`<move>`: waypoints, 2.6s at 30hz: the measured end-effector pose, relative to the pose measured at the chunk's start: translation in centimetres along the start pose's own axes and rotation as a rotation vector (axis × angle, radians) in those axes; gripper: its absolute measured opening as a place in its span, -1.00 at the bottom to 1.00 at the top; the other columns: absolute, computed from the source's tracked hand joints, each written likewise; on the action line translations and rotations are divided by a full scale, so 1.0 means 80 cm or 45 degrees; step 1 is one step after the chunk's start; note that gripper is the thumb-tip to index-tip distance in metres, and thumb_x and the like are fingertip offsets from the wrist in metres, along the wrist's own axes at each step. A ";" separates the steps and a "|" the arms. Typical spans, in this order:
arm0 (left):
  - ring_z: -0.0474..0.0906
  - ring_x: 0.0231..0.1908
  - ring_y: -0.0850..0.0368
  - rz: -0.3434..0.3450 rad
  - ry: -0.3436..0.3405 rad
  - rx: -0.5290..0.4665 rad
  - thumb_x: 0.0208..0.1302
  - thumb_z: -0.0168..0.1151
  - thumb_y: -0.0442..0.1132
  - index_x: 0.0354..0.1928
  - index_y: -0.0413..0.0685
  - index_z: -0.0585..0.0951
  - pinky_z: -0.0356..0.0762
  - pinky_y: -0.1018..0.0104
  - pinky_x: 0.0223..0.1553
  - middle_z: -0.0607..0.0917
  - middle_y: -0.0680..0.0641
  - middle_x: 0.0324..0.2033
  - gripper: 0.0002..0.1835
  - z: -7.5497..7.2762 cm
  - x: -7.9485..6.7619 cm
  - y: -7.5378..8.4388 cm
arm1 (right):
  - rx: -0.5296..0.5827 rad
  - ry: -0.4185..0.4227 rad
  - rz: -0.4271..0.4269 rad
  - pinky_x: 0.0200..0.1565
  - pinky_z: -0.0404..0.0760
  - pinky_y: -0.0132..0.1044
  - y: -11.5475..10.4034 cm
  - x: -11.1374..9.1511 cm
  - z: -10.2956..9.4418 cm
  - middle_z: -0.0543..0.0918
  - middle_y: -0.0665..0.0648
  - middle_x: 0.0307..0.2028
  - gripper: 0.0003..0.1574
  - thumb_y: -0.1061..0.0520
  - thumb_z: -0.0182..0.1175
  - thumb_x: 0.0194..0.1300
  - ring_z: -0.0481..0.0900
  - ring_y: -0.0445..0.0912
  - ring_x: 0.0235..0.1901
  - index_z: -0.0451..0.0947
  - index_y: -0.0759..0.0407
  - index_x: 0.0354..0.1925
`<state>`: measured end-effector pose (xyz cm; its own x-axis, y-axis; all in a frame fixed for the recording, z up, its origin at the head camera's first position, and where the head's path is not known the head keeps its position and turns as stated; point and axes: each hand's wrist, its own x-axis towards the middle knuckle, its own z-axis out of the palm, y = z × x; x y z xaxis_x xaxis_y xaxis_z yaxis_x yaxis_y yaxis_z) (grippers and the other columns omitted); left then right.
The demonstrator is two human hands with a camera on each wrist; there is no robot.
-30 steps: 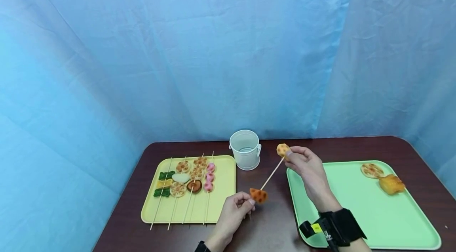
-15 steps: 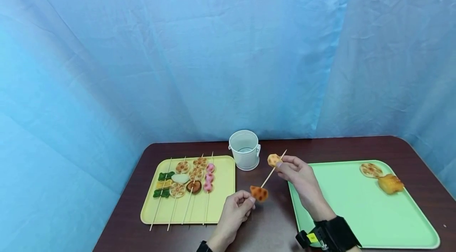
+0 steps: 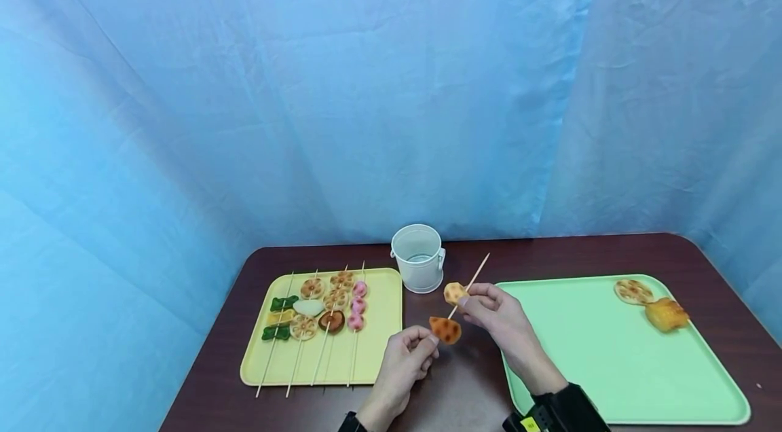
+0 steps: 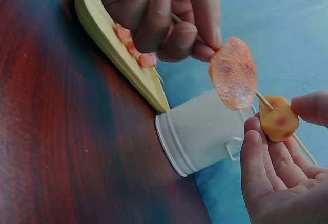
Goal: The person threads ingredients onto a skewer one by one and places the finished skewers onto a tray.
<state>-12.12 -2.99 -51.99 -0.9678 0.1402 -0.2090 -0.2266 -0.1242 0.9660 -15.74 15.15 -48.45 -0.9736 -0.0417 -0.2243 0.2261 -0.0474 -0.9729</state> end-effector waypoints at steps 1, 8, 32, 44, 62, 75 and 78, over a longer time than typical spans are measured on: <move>0.25 -0.71 0.35 -0.005 0.002 -0.002 0.22 0.20 -0.30 -0.29 -0.54 0.52 0.13 0.58 -0.76 0.53 0.06 -0.62 -0.71 0.000 0.000 0.000 | -0.002 -0.001 0.003 -0.04 0.58 -0.16 0.001 -0.001 0.001 0.67 0.21 -0.13 -0.34 0.03 0.25 0.28 0.66 -0.10 -0.16 0.29 0.49 0.11; 0.24 -0.71 0.35 -0.016 0.004 -0.012 0.22 0.21 -0.30 -0.24 -0.61 0.51 0.13 0.58 -0.75 0.52 0.06 -0.62 -0.65 0.002 0.000 0.001 | -0.027 -0.003 0.028 -0.05 0.59 -0.19 0.003 -0.006 0.007 0.67 0.26 -0.12 -0.33 0.00 0.27 0.26 0.66 -0.04 -0.15 0.32 0.46 0.09; 0.24 -0.71 0.34 0.018 0.012 -0.020 0.21 0.20 -0.33 -0.26 -0.61 0.51 0.11 0.56 -0.74 0.53 0.02 -0.61 -0.68 -0.006 -0.002 0.004 | -0.251 -0.006 -0.292 -0.05 0.58 -0.30 -0.014 -0.010 -0.079 0.68 0.07 -0.05 -0.48 0.00 0.07 0.43 0.64 -0.13 -0.07 0.35 0.36 0.15; 0.24 -0.70 0.34 0.021 0.022 -0.008 0.22 0.21 -0.31 -0.27 -0.58 0.50 0.10 0.56 -0.74 0.53 0.04 -0.61 -0.68 -0.013 0.000 0.007 | -1.152 0.467 -0.211 -0.38 0.53 -0.05 -0.038 -0.018 -0.218 0.59 0.38 -0.05 -0.24 -0.29 -0.02 0.38 0.61 0.09 -0.18 0.41 0.33 0.16; 0.25 -0.70 0.32 -0.014 0.047 0.025 0.21 0.22 -0.27 -0.37 -0.33 0.55 0.11 0.53 -0.74 0.53 0.04 -0.61 -0.80 -0.015 0.000 0.008 | -1.641 0.520 0.029 -0.41 0.41 0.11 -0.011 -0.008 -0.310 0.47 0.55 -0.25 -0.07 -0.10 0.31 0.10 0.42 0.35 -0.33 0.28 0.69 0.05; 0.27 -0.69 0.32 -0.039 0.037 0.051 0.22 0.22 -0.21 -0.29 -0.46 0.55 0.14 0.53 -0.72 0.54 0.06 -0.61 -0.67 -0.018 0.001 0.006 | -1.708 0.487 0.084 -0.45 0.44 0.02 0.016 0.000 -0.319 0.48 0.51 -0.36 -0.22 0.10 0.32 0.02 0.42 0.25 -0.41 0.32 0.74 -0.04; 0.27 -0.69 0.32 -0.047 0.040 0.054 0.22 0.22 -0.21 -0.25 -0.52 0.54 0.14 0.53 -0.72 0.54 0.06 -0.61 -0.63 -0.018 0.001 0.005 | -1.691 0.465 0.079 -0.52 0.44 -0.05 0.017 0.000 -0.320 0.50 0.43 -0.46 -0.26 0.16 0.32 0.02 0.43 0.12 -0.52 0.31 0.78 -0.08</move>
<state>-12.49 -4.45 -51.82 -0.9621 0.1130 -0.2483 -0.2577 -0.0779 0.9631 -16.19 40.61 -51.18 -0.9623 0.2629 -0.0699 0.2720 0.9326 -0.2371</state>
